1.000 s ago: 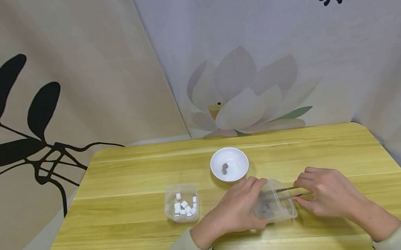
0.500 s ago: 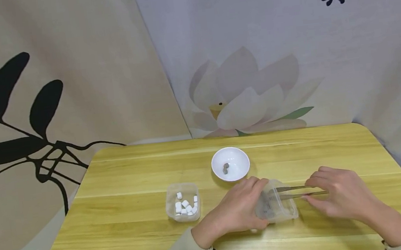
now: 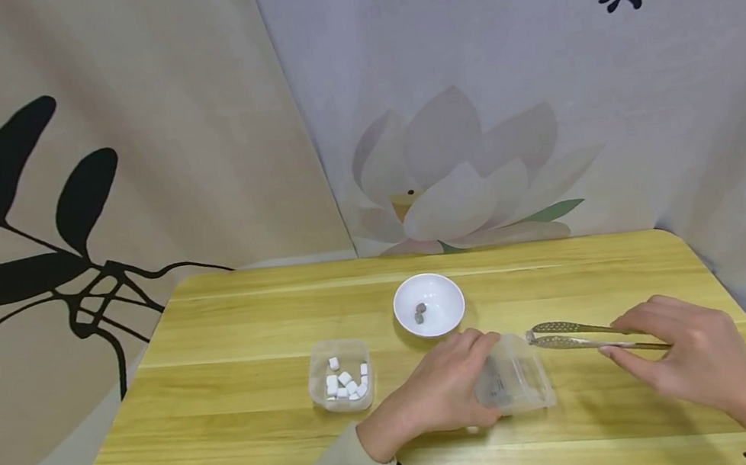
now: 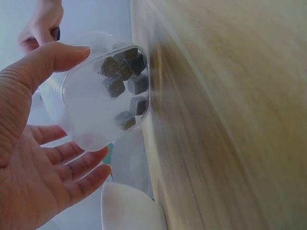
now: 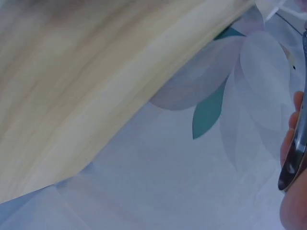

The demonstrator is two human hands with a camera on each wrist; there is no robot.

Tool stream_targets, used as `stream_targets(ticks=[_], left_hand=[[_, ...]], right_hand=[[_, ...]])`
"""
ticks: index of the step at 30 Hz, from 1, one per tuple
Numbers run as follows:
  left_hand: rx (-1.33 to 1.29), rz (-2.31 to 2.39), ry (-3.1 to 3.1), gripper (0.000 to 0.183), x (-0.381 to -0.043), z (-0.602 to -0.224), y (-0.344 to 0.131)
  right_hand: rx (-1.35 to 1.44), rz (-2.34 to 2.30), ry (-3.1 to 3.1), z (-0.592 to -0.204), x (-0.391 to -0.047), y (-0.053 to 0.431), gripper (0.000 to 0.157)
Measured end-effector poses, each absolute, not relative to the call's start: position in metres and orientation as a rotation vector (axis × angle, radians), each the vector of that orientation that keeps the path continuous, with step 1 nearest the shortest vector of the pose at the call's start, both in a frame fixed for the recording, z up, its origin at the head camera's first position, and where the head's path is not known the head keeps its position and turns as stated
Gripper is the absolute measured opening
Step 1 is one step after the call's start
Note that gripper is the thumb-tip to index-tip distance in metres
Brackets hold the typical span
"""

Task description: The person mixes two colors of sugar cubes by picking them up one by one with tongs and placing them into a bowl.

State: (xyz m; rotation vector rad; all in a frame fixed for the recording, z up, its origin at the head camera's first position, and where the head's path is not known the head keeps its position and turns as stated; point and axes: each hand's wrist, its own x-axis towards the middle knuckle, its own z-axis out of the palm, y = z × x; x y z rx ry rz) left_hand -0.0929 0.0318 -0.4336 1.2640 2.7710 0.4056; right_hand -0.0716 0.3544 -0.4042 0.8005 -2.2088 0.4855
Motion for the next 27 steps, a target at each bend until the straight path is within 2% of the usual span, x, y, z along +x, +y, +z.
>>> stream_targets(ticks=[10,19,27], left_hand=[[1.263,0.402,2.781,0.098,-0.094,-0.433,0.031],[1.266,0.382,2.785,0.099,-0.094,-0.433,0.032],[1.279,0.367,2.804,0.099,-0.093,-0.433,0.033]], right_hand=[[0.817,0.495,-2.144,-0.388,-0.108,0.331,0.062],[0.849,0.527,-2.165,-0.401,-0.142,0.292,0.06],[0.857,0.527,-2.24,-0.413,-0.153,0.277,0.063]])
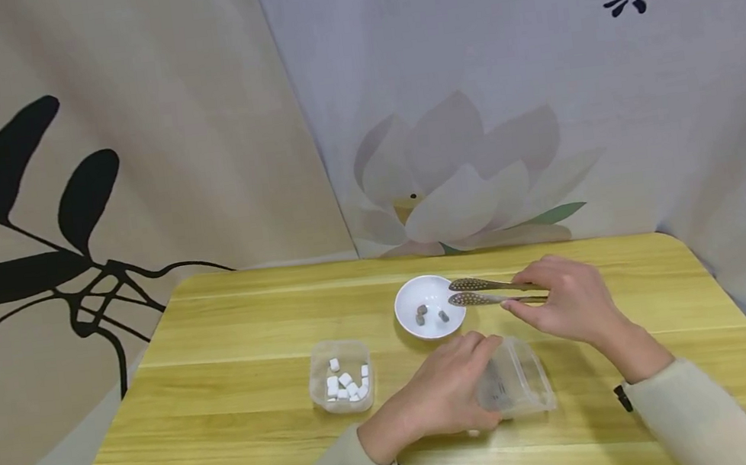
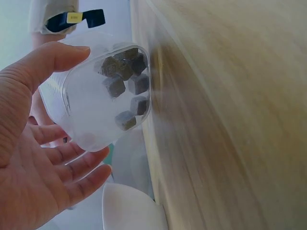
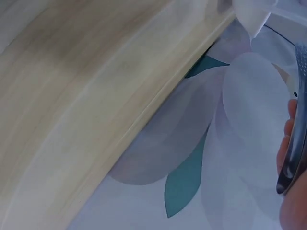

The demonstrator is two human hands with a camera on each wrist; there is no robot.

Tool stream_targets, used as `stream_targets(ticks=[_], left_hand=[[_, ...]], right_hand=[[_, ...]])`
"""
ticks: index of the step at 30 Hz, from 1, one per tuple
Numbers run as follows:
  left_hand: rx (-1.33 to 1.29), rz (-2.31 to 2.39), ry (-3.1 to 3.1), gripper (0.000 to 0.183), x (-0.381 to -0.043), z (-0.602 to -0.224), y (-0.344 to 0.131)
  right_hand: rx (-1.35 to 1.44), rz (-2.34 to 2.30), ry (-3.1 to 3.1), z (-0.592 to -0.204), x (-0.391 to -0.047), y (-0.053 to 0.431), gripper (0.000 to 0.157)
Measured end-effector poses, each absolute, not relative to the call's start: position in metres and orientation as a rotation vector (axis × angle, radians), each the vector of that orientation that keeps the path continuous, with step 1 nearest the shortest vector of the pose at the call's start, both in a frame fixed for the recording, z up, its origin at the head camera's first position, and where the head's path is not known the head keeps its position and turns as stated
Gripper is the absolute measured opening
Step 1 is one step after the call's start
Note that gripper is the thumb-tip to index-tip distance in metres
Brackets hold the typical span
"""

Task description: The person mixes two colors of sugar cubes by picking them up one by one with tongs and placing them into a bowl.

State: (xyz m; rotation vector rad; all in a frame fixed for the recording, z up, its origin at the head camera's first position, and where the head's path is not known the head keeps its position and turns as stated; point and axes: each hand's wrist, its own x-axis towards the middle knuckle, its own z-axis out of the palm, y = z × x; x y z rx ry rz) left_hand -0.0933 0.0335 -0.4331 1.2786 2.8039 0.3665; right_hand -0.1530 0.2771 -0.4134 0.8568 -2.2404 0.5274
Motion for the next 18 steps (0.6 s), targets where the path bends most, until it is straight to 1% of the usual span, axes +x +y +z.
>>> stream_targets(ticks=[5,12,18], left_hand=[[1.284,0.375,2.8,0.098,-0.092,-0.434,0.034],[1.261,0.393,2.789,0.098,-0.091,-0.435,0.034],[1.262,0.401,2.786,0.099,-0.091,-0.437,0.033]], right_hand=[[0.841,0.5,-2.252,-0.411,-0.144,0.287,0.066],[0.815,0.436,-2.237,-0.403,-0.126,0.313,0.063],[0.77,0.389,-2.249,-0.4,-0.108,0.333,0.066]])
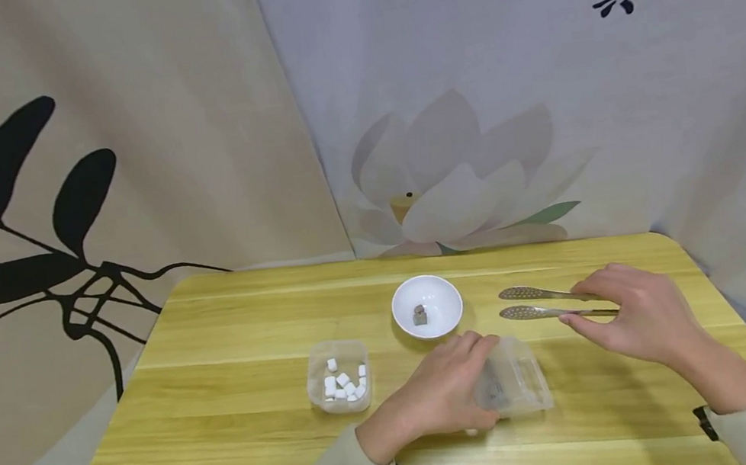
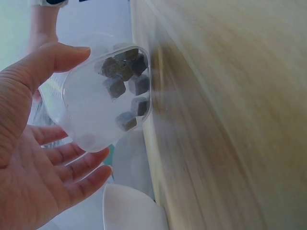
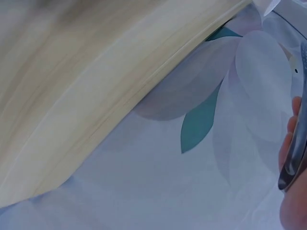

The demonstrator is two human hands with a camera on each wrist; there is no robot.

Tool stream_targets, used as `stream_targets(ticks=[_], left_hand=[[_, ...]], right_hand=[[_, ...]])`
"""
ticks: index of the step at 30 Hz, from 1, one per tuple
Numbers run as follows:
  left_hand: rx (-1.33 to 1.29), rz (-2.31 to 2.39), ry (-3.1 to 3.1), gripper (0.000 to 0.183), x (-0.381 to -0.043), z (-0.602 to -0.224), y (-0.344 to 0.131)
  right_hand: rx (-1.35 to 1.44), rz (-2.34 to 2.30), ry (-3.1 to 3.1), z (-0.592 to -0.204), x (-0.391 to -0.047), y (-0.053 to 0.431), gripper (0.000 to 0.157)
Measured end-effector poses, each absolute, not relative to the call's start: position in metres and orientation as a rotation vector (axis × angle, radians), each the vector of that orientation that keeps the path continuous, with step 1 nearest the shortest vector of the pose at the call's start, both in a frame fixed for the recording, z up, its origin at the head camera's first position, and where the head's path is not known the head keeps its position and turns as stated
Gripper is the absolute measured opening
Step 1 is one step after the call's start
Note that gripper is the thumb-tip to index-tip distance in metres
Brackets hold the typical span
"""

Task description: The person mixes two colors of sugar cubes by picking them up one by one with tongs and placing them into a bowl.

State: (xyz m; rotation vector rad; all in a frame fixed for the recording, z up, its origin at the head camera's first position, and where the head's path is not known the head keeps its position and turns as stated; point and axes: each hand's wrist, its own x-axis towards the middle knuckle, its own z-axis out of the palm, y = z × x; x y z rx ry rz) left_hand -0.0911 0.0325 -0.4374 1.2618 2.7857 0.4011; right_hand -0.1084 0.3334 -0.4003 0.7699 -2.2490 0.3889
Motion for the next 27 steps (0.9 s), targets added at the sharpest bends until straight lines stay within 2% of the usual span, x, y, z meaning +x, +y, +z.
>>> stream_targets(ticks=[11,16,23,27], left_hand=[[1.257,0.395,2.799,0.096,-0.09,-0.436,0.031],[1.259,0.402,2.788,0.096,-0.09,-0.435,0.032],[1.274,0.397,2.79,0.096,-0.091,-0.435,0.032],[1.282,0.407,2.794,0.097,-0.091,-0.435,0.032]], right_hand=[[0.717,0.482,-2.261,-0.413,-0.084,0.357,0.063],[0.72,0.521,-2.315,-0.421,-0.074,0.364,0.055],[0.782,0.611,-2.294,-0.438,-0.069,0.362,0.043],[0.813,0.565,-2.288,-0.445,-0.07,0.354,0.045]])
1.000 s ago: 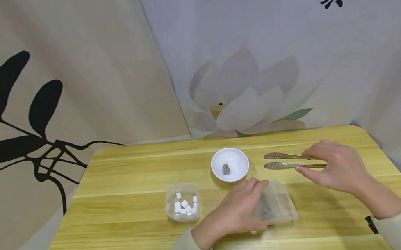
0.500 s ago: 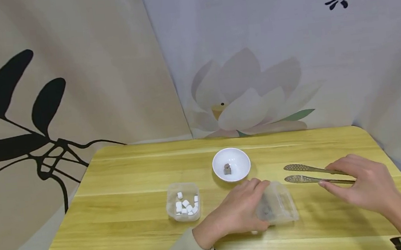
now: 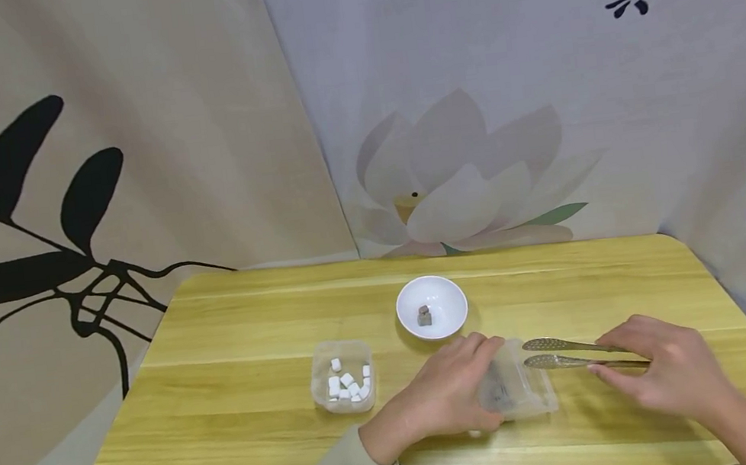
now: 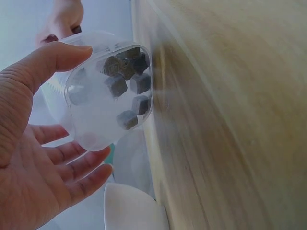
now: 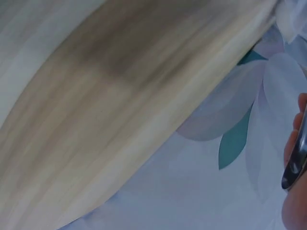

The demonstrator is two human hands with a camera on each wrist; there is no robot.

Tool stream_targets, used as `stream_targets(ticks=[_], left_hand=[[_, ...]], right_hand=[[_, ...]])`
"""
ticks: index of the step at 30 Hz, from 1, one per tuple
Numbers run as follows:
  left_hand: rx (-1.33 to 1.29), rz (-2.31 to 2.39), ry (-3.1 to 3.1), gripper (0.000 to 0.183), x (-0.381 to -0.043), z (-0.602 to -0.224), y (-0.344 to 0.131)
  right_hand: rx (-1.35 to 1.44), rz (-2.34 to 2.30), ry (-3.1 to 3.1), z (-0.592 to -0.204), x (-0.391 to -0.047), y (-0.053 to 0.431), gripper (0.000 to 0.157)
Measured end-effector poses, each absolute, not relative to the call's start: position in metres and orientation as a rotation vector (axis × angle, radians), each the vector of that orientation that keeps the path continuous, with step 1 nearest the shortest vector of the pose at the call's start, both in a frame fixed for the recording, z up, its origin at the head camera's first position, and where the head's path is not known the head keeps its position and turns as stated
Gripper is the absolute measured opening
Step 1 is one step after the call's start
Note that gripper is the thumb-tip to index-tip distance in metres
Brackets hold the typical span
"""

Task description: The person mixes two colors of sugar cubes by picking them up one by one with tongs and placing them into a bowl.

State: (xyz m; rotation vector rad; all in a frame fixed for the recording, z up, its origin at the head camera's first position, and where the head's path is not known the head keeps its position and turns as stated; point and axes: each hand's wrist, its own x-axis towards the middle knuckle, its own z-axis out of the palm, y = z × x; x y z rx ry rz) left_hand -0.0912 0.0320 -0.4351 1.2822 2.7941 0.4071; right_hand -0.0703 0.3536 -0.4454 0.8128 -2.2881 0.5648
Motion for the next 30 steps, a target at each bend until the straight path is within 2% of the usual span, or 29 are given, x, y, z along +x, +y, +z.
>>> stream_targets(ticks=[5,12,30], left_hand=[[1.293,0.415,2.802,0.098,-0.091,-0.436,0.032],[1.295,0.399,2.804,0.097,-0.09,-0.438,0.032],[1.314,0.411,2.786,0.098,-0.092,-0.436,0.029]], right_hand=[[0.882,0.485,-2.204,-0.455,-0.077,0.339,0.054],[0.951,0.425,-2.158,-0.459,-0.079,0.322,0.05],[0.93,0.299,-2.168,-0.462,-0.074,0.307,0.056]])
